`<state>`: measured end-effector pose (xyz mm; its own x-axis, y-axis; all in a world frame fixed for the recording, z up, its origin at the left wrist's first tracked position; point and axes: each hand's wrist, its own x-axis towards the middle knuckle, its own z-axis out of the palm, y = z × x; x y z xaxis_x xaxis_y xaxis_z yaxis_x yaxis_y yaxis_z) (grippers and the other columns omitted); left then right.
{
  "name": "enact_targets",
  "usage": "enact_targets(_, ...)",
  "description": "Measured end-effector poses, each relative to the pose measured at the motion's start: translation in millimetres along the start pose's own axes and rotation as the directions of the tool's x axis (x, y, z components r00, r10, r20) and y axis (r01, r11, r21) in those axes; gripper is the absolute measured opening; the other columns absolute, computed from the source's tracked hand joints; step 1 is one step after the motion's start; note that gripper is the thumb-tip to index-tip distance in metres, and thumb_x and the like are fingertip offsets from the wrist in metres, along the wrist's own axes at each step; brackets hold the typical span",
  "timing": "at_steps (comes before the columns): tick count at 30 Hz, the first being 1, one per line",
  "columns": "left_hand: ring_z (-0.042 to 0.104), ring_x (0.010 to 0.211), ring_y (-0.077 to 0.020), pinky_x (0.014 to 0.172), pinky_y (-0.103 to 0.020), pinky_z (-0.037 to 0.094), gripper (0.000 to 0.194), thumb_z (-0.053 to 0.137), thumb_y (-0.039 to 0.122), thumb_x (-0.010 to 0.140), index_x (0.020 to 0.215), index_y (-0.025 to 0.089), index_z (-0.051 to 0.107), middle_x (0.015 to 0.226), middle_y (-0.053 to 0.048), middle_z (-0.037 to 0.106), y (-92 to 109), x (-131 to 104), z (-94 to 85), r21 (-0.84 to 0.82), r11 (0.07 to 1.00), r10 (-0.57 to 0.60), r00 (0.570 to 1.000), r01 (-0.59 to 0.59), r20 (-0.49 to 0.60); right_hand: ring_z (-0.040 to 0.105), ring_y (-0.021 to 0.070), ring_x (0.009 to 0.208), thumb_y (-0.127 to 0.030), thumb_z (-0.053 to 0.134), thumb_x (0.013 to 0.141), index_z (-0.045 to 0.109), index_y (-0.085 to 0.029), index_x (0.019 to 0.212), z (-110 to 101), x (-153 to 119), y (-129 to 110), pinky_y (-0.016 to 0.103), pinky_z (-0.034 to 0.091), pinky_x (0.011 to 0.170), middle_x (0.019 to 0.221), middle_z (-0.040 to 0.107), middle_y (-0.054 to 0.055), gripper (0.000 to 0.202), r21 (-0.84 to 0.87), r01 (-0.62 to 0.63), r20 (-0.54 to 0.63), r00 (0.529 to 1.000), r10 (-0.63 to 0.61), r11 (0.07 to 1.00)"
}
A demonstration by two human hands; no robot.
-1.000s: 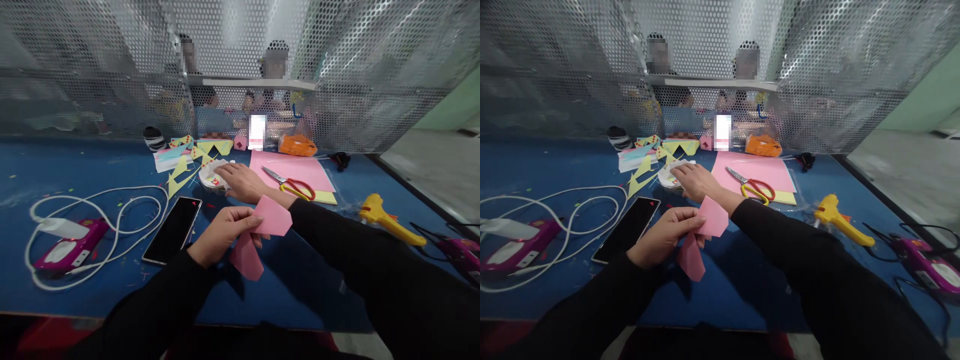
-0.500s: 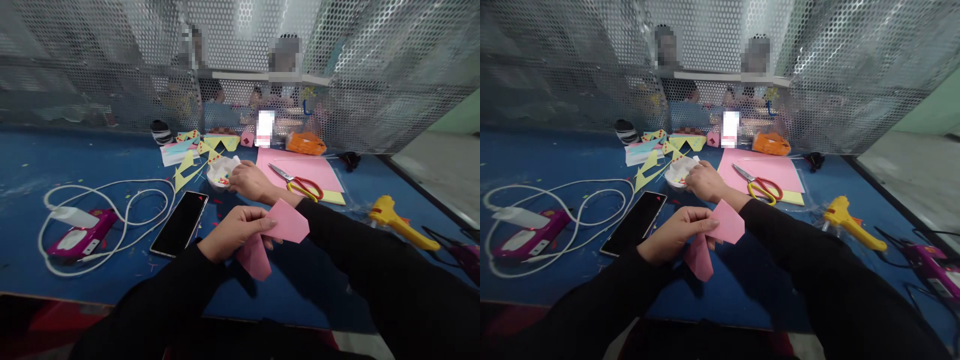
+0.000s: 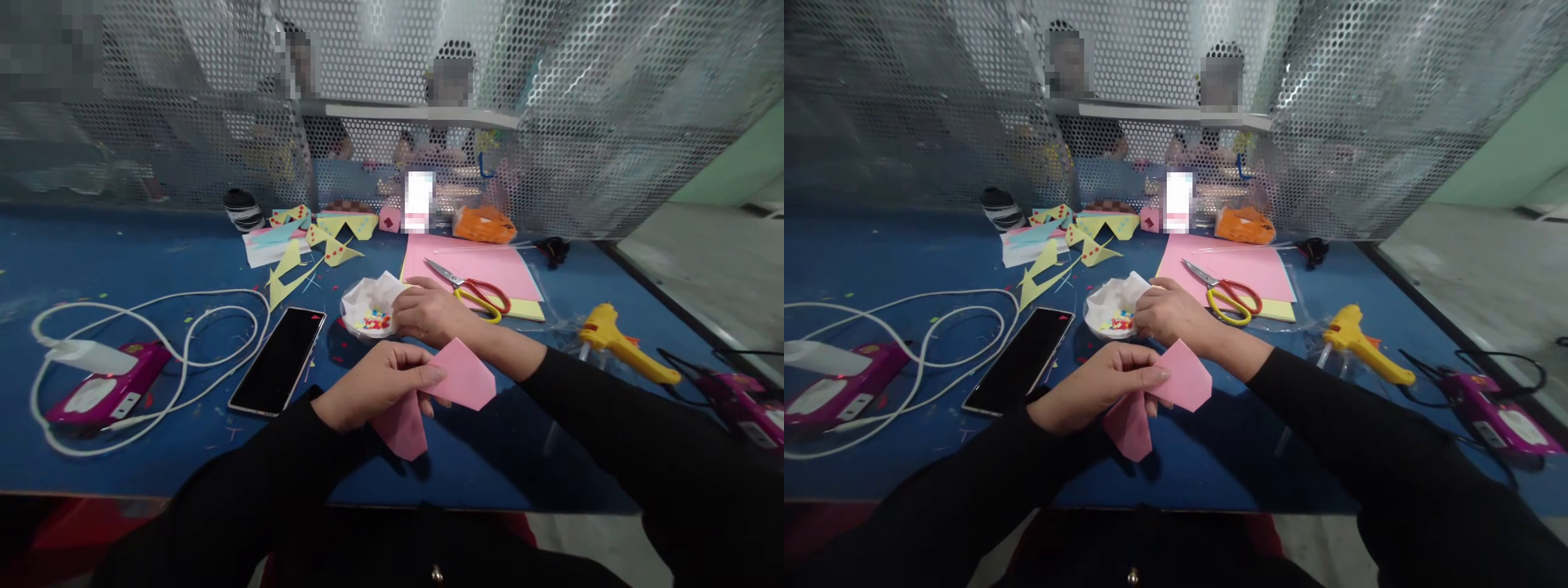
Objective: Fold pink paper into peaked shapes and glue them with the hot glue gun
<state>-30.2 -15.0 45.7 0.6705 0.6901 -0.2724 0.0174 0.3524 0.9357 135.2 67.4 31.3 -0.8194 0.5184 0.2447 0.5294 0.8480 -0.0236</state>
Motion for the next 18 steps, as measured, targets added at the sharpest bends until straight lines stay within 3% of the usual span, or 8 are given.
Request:
enact_targets(3, 0.059, 0.053, -0.0086, 0.054, -0.020, 0.045, 0.023, 0.074, 0.035, 0.080, 0.074, 0.014, 0.068, 0.064, -0.001, 0.067, -2, 1, -0.3, 0.008, 1.000, -0.003, 1.000, 0.003, 0.006, 0.065, 0.0206, 0.103, -0.021, 0.060, 0.092, 0.073, -0.023, 0.090, 1, -5, -3, 0.043, 0.034, 0.109, 0.099, 0.076, 0.002, 0.014, 0.009, 0.006, -0.029, 1.000, -0.006, 1.000)
enact_targets(6, 0.061, 0.054, -0.0092, 0.054, -0.020, 0.046, 0.023, 0.073, 0.037, 0.082, 0.078, 0.014, 0.069, 0.068, -0.002, 0.069, -5, 1, -2.0, 0.006, 1.000, -0.019, 1.000, 0.019, -0.007, 0.060, 0.0233, 0.117, -0.023, 0.058, 0.094, 0.069, -0.021, 0.112, -9, -16, -8, 0.044, 0.040, 0.106, 0.121, 0.071, 0.007, 0.022, 0.004, -0.037, -0.093, 0.995, 0.038, 0.999)
enact_targets(10, 0.058, 0.052, -0.0086, 0.050, -0.018, 0.040, 0.024, 0.072, 0.038, 0.083, 0.077, 0.015, 0.069, 0.061, -0.002, 0.066, -4, 1, -2.5, 0.026, 1.000, 0.001, 0.997, 0.001, -0.082, 0.060, 0.0286, 0.118, -0.024, 0.056, 0.093, 0.061, -0.016, 0.125, -43, -63, -14, 0.046, 0.045, 0.101, 0.126, 0.068, 0.014, 0.033, -0.062, -0.322, -0.213, 0.929, 0.303, 0.945)
enact_targets(12, 0.055, 0.049, -0.0079, 0.049, -0.018, 0.038, 0.024, 0.072, 0.037, 0.084, 0.074, 0.015, 0.068, 0.057, -0.001, 0.064, -2, 2, -2.0, 0.018, 1.000, 0.010, 0.990, -0.007, -0.142, 0.062, 0.0305, 0.114, -0.023, 0.054, 0.092, 0.059, -0.014, 0.126, -61, -102, -17, 0.045, 0.045, 0.097, 0.123, 0.068, 0.017, 0.035, -0.182, -0.582, -0.232, 0.809, 0.540, 0.793)
enact_targets(14, 0.054, 0.049, -0.0076, 0.050, -0.019, 0.039, 0.023, 0.072, 0.037, 0.084, 0.078, 0.015, 0.070, 0.062, -0.002, 0.067, 0, 3, -1.5, 0.007, 1.000, 0.013, 0.981, -0.012, -0.193, 0.064, 0.0334, 0.109, -0.025, 0.054, 0.089, 0.058, -0.011, 0.125, -75, -145, -17, 0.044, 0.045, 0.092, 0.122, 0.067, 0.022, 0.039, -0.384, -0.775, -0.189, 0.599, 0.778, 0.502)
enact_targets(15, 0.055, 0.050, -0.0077, 0.051, -0.020, 0.041, 0.022, 0.072, 0.037, 0.083, 0.081, 0.015, 0.071, 0.065, -0.002, 0.068, 0, 4, -1.4, 0.005, 1.000, 0.020, 0.977, -0.019, -0.211, 0.064, 0.0337, 0.107, -0.027, 0.053, 0.089, 0.058, -0.012, 0.121, -79, -166, -16, 0.042, 0.045, 0.086, 0.118, 0.067, 0.023, 0.036, -0.472, -0.798, -0.114, 0.477, 0.871, 0.375)
enact_targets(16, 0.057, 0.052, -0.0080, 0.053, -0.020, 0.043, 0.022, 0.073, 0.037, 0.083, 0.085, 0.015, 0.072, 0.069, -0.003, 0.070, 0, 4, -1.2, 0.006, 1.000, 0.031, 0.974, -0.030, -0.225, 0.066, 0.0355, 0.099, -0.029, 0.053, 0.088, 0.062, -0.011, 0.112, -82, -184, -14, 0.042, 0.044, 0.078, 0.108, 0.070, 0.025, 0.030, -0.497, -0.810, -0.095, 0.407, 0.908, 0.311)
enact_targets(18, 0.059, 0.054, -0.0085, 0.056, -0.021, 0.045, 0.024, 0.075, 0.036, 0.081, 0.095, 0.016, 0.073, 0.073, -0.003, 0.072, -1, 6, -0.6, 0.013, 0.998, 0.056, 0.967, -0.054, -0.249, 0.067, 0.0339, 0.085, -0.028, 0.053, 0.088, 0.064, -0.014, 0.094, -83, -213, -6, 0.040, 0.040, 0.066, 0.092, 0.071, 0.024, 0.019, -0.512, -0.815, -0.044, 0.340, 0.940, 0.270)
